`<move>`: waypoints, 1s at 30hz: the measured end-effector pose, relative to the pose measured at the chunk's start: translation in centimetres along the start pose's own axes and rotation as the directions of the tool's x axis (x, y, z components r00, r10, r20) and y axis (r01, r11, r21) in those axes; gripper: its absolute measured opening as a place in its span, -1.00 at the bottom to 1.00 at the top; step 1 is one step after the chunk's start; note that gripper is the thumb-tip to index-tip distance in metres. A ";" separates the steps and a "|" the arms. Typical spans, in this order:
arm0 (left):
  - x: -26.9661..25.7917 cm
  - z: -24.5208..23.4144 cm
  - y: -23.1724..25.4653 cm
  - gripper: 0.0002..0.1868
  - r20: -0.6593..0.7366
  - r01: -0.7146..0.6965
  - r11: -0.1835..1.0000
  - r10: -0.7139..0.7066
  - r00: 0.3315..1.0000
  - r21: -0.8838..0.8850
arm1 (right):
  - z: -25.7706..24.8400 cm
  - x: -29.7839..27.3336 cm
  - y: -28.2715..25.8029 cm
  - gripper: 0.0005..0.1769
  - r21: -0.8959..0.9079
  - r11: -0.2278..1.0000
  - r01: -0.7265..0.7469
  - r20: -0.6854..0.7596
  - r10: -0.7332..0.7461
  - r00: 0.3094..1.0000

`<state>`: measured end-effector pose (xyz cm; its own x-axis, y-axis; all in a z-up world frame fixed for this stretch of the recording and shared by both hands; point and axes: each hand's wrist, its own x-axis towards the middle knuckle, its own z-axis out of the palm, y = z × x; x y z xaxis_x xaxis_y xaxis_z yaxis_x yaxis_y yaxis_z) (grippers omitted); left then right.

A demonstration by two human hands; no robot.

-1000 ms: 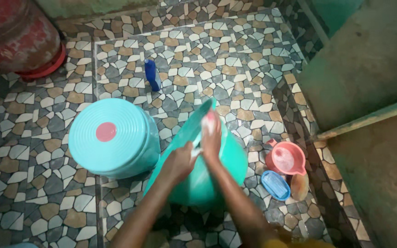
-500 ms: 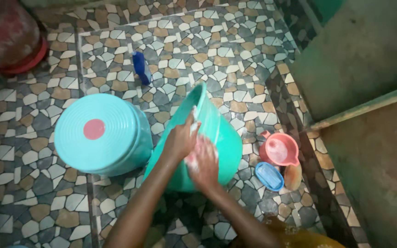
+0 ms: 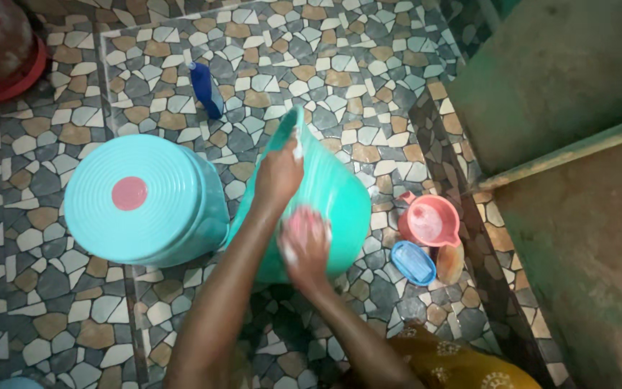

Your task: The person washes a large green bucket and a pink mug by hand, applying soap and rinsing them with water from a tap.

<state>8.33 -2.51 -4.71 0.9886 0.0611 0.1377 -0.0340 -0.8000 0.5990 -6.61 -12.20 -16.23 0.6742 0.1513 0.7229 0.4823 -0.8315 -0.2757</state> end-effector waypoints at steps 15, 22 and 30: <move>0.5 1.1 -0.9 -0.64 -0.024 0.035 0.997 -0.034 0.999 0.064 | 0.2 0.8 2.1 -0.45 0.133 0.979 -0.152 0.038 0.148 0.988; -1.7 -0.3 0.0 -0.58 -0.036 0.047 0.999 -0.046 0.998 0.022 | 5.4 4.5 19.9 -0.38 0.166 0.680 -0.714 0.496 0.569 0.656; 2.5 1.8 -1.7 -0.60 -0.070 0.007 1.000 -0.005 0.998 0.027 | 2.8 4.3 0.9 -0.54 0.174 0.980 -0.098 0.035 0.094 0.995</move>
<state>11.07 -2.08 -6.80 0.9761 0.1067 0.1891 -0.0229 -0.8155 0.5783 -1.70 -10.78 -15.17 0.7354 0.0913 0.6714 0.5038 -0.7364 -0.4517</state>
